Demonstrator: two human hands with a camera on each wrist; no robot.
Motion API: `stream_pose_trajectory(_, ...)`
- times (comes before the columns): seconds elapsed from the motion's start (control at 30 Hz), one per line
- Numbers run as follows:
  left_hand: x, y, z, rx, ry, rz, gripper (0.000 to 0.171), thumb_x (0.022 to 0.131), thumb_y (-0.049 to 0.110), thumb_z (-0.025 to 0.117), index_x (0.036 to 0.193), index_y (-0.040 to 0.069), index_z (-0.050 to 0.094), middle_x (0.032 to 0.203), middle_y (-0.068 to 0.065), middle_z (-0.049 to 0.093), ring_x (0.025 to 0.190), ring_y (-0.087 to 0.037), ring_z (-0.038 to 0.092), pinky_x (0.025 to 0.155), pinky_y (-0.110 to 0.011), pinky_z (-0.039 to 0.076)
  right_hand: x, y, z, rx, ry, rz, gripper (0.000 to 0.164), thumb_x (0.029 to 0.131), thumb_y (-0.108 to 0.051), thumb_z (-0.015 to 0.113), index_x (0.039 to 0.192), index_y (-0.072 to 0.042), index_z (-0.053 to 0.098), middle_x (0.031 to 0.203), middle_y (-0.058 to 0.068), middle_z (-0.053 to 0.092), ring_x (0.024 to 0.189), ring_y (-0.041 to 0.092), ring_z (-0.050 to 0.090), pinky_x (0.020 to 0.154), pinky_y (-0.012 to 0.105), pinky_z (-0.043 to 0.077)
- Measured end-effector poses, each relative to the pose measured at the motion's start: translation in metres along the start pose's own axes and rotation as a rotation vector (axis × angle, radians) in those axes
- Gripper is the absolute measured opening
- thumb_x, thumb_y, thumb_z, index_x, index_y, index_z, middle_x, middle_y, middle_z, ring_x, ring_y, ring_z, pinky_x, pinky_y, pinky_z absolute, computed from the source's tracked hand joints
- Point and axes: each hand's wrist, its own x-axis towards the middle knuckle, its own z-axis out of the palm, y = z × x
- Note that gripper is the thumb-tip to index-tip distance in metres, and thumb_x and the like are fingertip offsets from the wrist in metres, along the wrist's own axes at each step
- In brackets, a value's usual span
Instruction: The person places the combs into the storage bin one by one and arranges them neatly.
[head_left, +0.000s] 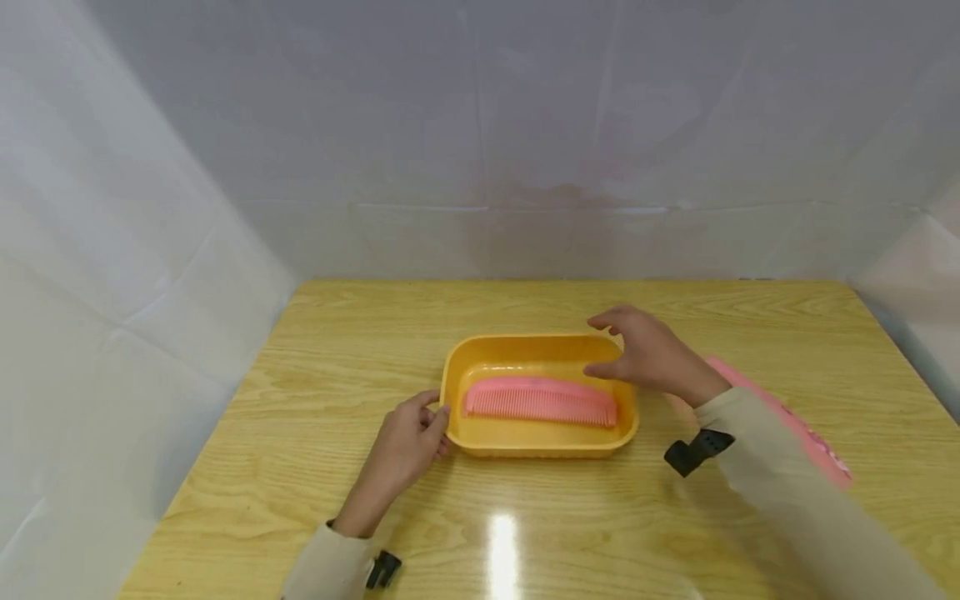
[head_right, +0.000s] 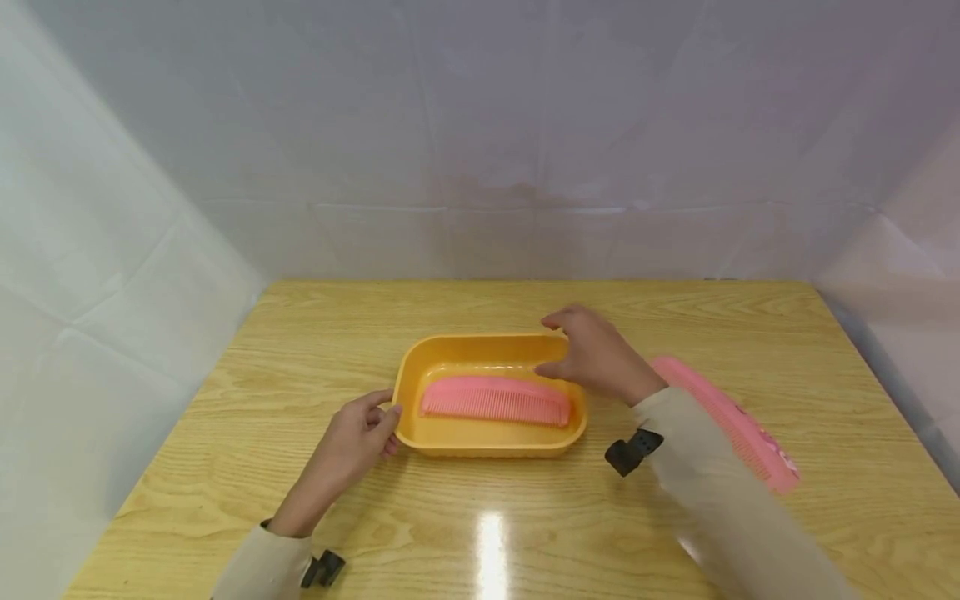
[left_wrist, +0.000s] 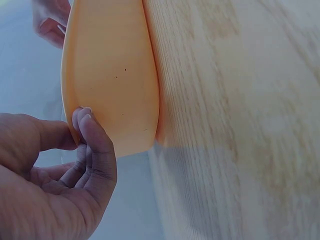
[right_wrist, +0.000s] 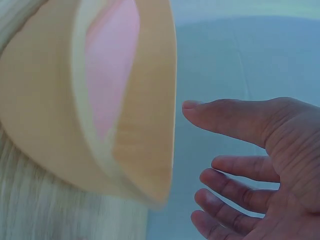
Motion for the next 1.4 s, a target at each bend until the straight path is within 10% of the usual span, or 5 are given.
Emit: stream_pose_trajectory(1.4,-0.001,-0.001,0.0,0.001,-0.001,0.011,0.042,0.105,0.014,0.055,0.142,-0.006,0.052,0.078,-0.005,0.067,0.067,-0.02,0.068,0.056,-0.03,0.056,-0.074,0.086,-0.038,0.023,0.026,0.237,0.08,0.088,-0.039,0.079,0.142,0.011,0.049,0.14,0.036,0.047,0.12,0.053,0.049,0.087,0.063,0.05)
